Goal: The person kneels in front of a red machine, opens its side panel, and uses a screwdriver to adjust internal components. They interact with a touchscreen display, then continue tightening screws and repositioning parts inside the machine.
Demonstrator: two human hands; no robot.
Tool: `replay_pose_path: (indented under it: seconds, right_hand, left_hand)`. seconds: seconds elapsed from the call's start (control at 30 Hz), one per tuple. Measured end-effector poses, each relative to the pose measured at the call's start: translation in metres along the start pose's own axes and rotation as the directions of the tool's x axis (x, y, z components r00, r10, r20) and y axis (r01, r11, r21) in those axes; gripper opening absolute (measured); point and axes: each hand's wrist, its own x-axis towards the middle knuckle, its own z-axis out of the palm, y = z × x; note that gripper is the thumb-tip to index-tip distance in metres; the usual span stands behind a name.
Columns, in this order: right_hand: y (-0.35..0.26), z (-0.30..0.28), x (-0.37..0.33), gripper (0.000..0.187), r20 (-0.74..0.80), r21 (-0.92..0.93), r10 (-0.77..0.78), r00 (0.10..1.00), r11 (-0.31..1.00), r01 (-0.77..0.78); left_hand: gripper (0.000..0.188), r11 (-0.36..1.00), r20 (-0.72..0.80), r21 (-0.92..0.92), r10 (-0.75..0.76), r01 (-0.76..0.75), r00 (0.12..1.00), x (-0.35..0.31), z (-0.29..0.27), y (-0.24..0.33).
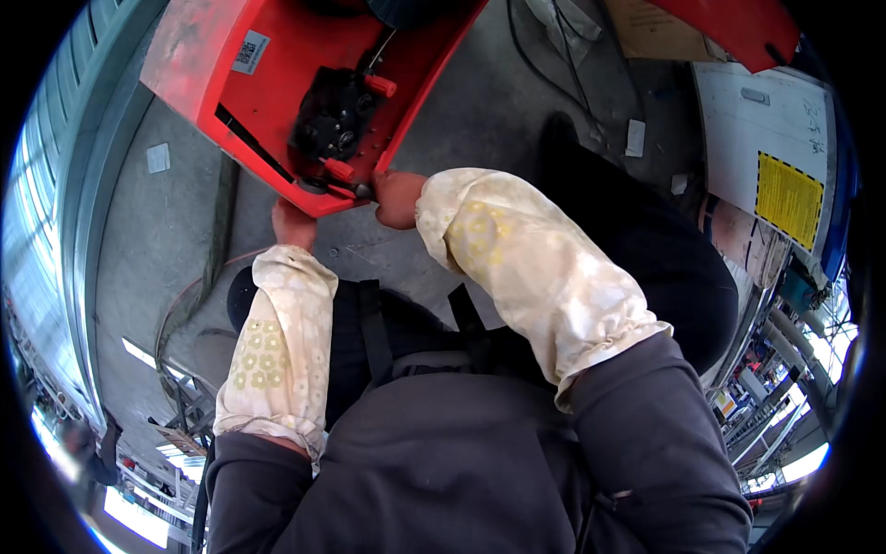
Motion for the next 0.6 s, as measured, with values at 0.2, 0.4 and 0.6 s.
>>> replay_pose_path:
  seconds: [0.2,0.4,0.6]
  right_hand:
    - [-0.047,-0.019,-0.007,0.03,0.114,-0.153,0.011,0.993,0.988,0.006]
    - [-0.043,-0.023,0.018,0.025,0.223,-0.265,0.032,0.974,0.964,0.029]
    - [-0.004,0.004,0.001,0.03,-0.104,-0.032,-0.012,0.995,0.999,0.009]
  left_hand:
    - [0.023,0.998,0.0,-0.061,0.018,-0.018,1.0,0.002,0.0,-0.001]
    - [0.022,0.997,-0.029,-0.053,0.05,-0.051,0.998,0.002,0.002,-0.003]
    - [0.028,0.991,0.011,-0.103,-0.081,0.082,0.997,0.001,0.0,0.008]
